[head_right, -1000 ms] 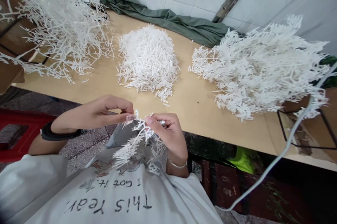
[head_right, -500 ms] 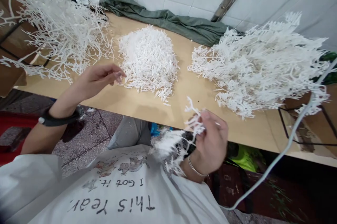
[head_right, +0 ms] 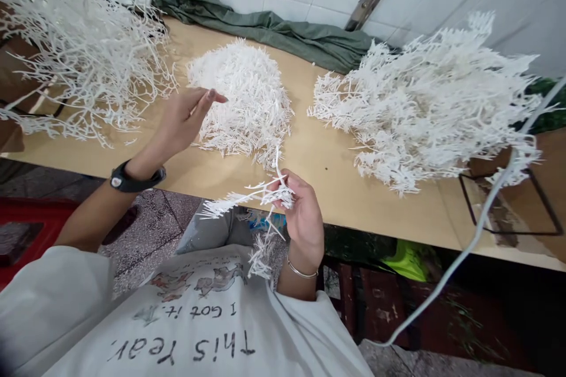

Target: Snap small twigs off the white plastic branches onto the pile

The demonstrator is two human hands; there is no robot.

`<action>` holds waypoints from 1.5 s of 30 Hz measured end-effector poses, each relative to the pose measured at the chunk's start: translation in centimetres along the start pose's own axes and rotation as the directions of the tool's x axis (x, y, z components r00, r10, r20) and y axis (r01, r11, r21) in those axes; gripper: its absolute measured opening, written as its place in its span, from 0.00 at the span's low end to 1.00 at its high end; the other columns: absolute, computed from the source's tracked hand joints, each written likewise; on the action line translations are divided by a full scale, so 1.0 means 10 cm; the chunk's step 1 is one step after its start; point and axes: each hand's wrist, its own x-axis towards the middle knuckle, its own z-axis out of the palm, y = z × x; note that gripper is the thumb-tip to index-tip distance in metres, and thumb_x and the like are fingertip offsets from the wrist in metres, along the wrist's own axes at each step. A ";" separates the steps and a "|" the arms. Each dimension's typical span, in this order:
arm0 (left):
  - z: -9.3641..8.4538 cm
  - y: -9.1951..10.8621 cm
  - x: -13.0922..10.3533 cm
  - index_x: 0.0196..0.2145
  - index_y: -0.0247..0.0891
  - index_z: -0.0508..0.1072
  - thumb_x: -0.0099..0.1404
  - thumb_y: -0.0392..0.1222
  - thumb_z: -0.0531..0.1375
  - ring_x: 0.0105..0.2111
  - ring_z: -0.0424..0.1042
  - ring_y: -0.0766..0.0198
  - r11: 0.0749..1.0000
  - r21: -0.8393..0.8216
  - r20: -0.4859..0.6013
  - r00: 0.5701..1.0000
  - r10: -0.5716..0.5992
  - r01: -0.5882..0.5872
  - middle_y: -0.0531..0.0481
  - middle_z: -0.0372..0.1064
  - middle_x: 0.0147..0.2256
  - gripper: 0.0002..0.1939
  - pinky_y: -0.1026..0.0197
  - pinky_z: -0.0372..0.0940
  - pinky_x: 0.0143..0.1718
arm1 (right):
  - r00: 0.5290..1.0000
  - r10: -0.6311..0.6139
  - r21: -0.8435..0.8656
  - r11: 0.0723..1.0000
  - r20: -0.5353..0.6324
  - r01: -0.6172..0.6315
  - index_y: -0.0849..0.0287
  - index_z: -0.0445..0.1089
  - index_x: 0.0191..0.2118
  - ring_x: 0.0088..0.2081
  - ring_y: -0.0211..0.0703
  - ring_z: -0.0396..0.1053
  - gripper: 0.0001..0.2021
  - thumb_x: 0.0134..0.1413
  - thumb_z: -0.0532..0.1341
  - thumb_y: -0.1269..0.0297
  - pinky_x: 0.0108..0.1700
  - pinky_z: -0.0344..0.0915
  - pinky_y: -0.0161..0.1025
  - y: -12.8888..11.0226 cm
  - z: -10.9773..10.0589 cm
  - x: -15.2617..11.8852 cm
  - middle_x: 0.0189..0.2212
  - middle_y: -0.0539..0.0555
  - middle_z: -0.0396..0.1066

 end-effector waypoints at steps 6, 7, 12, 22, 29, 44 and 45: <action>-0.13 0.58 -0.51 0.46 0.34 0.73 0.65 0.51 0.57 0.41 0.72 0.61 0.948 -0.317 0.472 0.871 0.134 0.026 0.45 0.74 0.44 0.19 0.62 0.64 0.43 | 0.998 0.001 0.032 0.999 0.056 -0.003 0.57 0.67 0.29 0.23 0.32 0.56 0.08 0.50 0.60 0.59 0.21 0.56 0.28 0.06 0.08 -0.01 0.26 0.49 0.63; -0.12 0.61 -0.57 0.46 0.34 0.72 0.62 0.51 0.59 0.40 0.72 0.61 0.939 -0.340 0.509 0.851 0.133 0.057 0.45 0.75 0.43 0.20 0.63 0.64 0.42 | 0.998 -0.004 0.030 1.000 0.070 0.002 0.57 0.67 0.29 0.23 0.31 0.56 0.09 0.51 0.60 0.58 0.21 0.55 0.29 0.06 0.10 -0.01 0.27 0.49 0.62; -0.04 0.54 -0.70 0.34 0.32 0.76 0.66 0.46 0.55 0.27 0.69 0.67 0.828 -0.489 0.556 0.830 0.052 0.276 0.48 0.75 0.30 0.14 0.66 0.61 0.30 | 0.990 -0.042 0.085 0.996 0.131 0.031 0.57 0.66 0.30 0.22 0.32 0.54 0.10 0.53 0.60 0.55 0.22 0.53 0.31 0.00 0.16 -0.05 0.24 0.48 0.58; -0.12 0.57 -0.79 0.26 0.35 0.74 0.66 0.46 0.55 0.21 0.62 0.71 0.510 -0.721 0.529 0.848 -0.032 0.470 0.55 0.63 0.19 0.16 0.67 0.59 0.28 | 0.989 -0.126 -0.070 0.989 0.079 0.132 0.53 0.62 0.42 0.23 0.32 0.64 0.13 0.51 0.62 0.60 0.16 0.56 0.28 0.04 0.19 -0.16 0.32 0.48 0.65; 0.04 0.70 -0.90 0.26 0.35 0.73 0.63 0.46 0.59 0.22 0.55 0.72 0.606 -0.711 0.413 0.909 -0.051 0.357 0.55 0.60 0.21 0.13 0.67 0.52 0.24 | 0.957 -0.254 -0.472 0.832 0.142 0.291 0.55 0.68 0.49 0.45 0.45 0.71 0.16 0.55 0.60 0.57 0.49 0.69 0.44 0.12 0.13 -0.18 0.49 0.57 0.70; -0.16 0.86 -1.17 0.27 0.35 0.68 0.66 0.41 0.57 0.20 0.45 0.73 0.667 -0.703 0.314 0.949 -0.017 0.245 0.58 0.48 0.19 0.11 0.66 0.43 0.20 | 0.834 -0.276 -0.379 0.792 0.478 0.479 0.58 0.65 0.30 0.22 0.34 0.55 0.20 0.55 0.55 0.43 0.24 0.53 0.35 -0.15 0.42 -0.42 0.20 0.47 0.58; -0.16 0.86 -1.20 0.27 0.35 0.67 0.67 0.41 0.56 0.19 0.44 0.73 0.657 -0.708 0.319 0.947 -0.031 0.259 0.59 0.47 0.19 0.11 0.66 0.43 0.20 | 0.840 -0.253 -0.346 0.826 0.480 0.446 0.58 0.64 0.27 0.21 0.34 0.54 0.20 0.58 0.54 0.46 0.24 0.52 0.35 -0.13 0.43 -0.41 0.19 0.47 0.57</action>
